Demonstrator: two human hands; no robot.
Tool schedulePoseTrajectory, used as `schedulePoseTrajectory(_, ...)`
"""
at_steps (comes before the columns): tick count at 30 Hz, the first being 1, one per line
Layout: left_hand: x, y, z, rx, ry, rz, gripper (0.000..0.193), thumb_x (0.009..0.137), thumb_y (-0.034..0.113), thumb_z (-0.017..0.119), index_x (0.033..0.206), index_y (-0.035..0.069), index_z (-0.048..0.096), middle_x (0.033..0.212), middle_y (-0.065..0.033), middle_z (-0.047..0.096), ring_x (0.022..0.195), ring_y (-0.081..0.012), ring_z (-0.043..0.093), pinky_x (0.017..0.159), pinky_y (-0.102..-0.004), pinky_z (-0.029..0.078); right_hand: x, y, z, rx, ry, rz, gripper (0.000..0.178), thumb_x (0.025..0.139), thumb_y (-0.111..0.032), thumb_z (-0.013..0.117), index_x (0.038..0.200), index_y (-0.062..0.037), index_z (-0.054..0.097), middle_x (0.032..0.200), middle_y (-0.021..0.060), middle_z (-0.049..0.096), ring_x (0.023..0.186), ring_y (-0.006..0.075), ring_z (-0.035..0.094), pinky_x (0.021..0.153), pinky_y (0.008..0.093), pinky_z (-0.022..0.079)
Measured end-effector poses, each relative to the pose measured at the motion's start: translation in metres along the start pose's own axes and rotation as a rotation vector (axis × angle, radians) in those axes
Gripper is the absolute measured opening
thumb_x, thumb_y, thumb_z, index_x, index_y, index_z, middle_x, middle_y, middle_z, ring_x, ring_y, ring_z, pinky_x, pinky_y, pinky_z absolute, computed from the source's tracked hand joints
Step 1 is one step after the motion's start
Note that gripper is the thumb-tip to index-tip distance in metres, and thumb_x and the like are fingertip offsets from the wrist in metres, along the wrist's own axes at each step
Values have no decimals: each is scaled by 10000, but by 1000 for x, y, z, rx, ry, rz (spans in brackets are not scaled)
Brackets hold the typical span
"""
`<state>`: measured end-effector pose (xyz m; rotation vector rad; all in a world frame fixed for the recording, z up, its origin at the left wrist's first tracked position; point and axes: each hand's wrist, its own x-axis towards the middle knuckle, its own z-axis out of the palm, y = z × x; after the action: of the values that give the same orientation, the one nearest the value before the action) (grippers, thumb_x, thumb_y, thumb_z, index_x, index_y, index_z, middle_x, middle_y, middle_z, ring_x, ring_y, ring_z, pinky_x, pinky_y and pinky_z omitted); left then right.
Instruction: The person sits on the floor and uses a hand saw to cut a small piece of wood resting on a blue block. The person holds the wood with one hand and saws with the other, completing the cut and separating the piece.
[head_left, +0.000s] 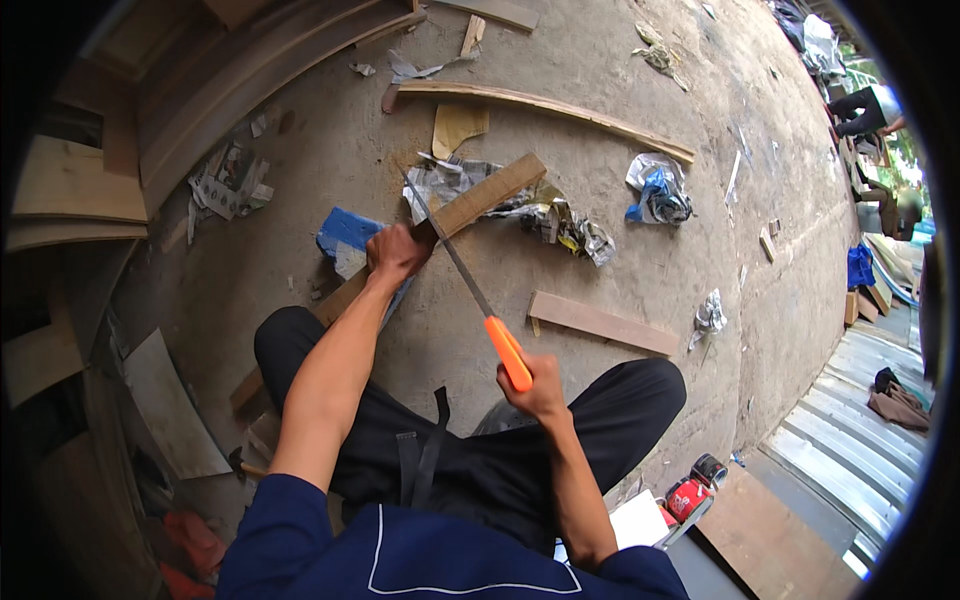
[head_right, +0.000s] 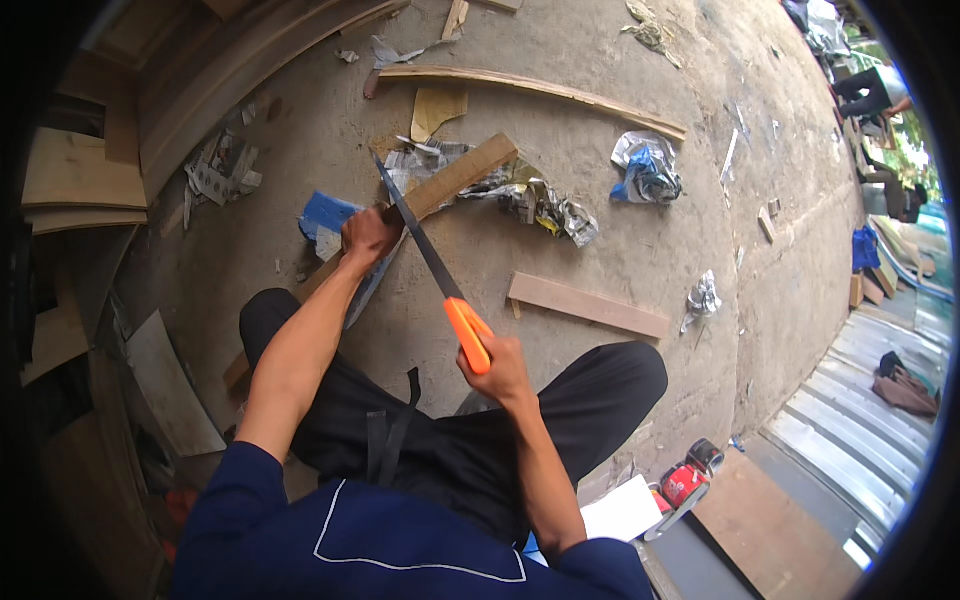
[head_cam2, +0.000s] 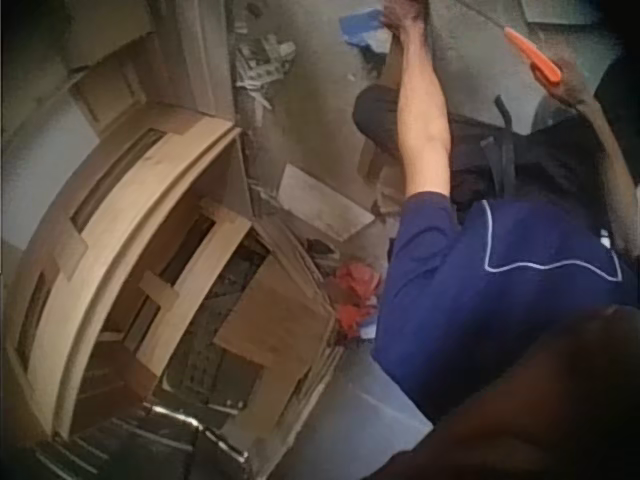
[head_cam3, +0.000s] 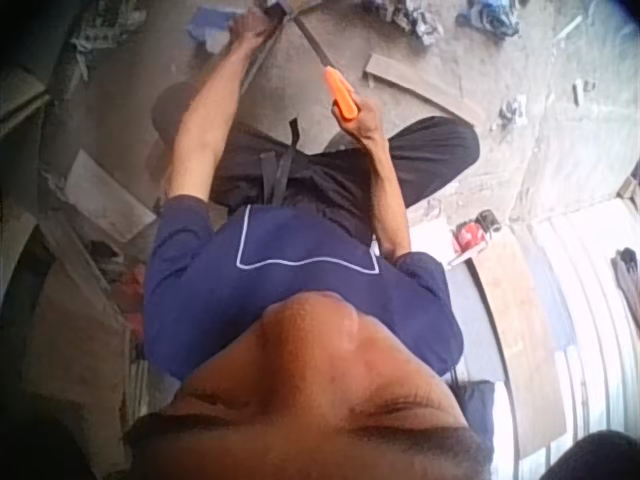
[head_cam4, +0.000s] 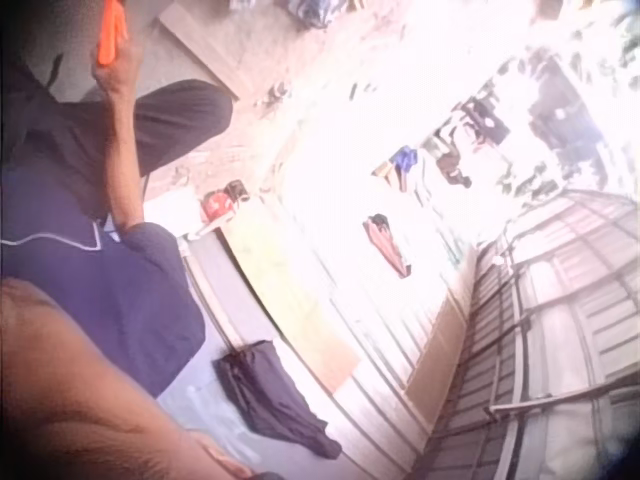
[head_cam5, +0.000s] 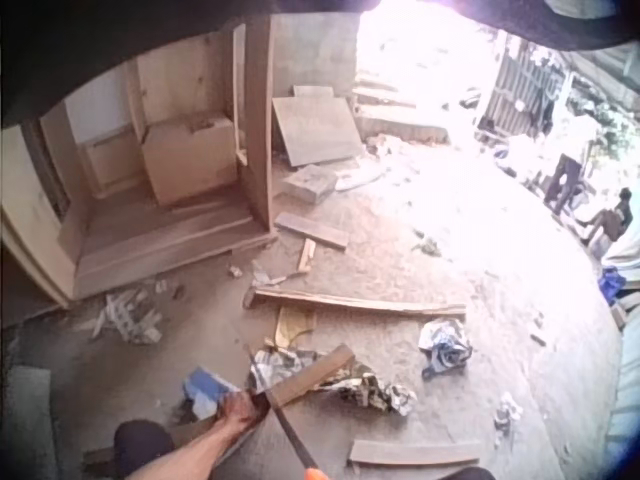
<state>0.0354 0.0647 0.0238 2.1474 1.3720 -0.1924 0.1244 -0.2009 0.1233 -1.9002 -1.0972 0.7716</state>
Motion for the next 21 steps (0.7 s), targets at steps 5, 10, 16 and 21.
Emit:
schedulePoseTrajectory(5,6,8,1,-20,-2,13,609,820,598,524,1013,50,707,971,-295,656,979,-456,630,848,-500,493,56,3,24,-34,52,-42,90,725,-111,691,740,-36,643,610,142,590,551,284,630,555,336,491)
schedulePoseTrajectory(10,2,0,5,-6,14,1,618,816,602,527,998,42,713,948,-295,660,961,-457,637,832,-499,496,11,4,6,13,12,-8,93,716,-97,692,716,-34,624,607,131,588,535,271,617,550,324,485)
schedulePoseTrajectory(16,7,2,6,23,45,6,628,821,599,524,966,18,711,931,-283,667,939,-447,648,809,-496,502,-8,-12,-16,16,5,69,78,710,-77,686,718,-30,624,608,122,588,517,241,599,544,304,473)
schedulePoseTrajectory(21,9,-6,8,31,71,1,606,828,587,519,956,26,709,929,-281,667,917,-454,648,787,-495,506,-13,-10,-23,4,-39,63,82,700,-80,692,732,-32,635,622,131,602,538,271,614,557,320,486)
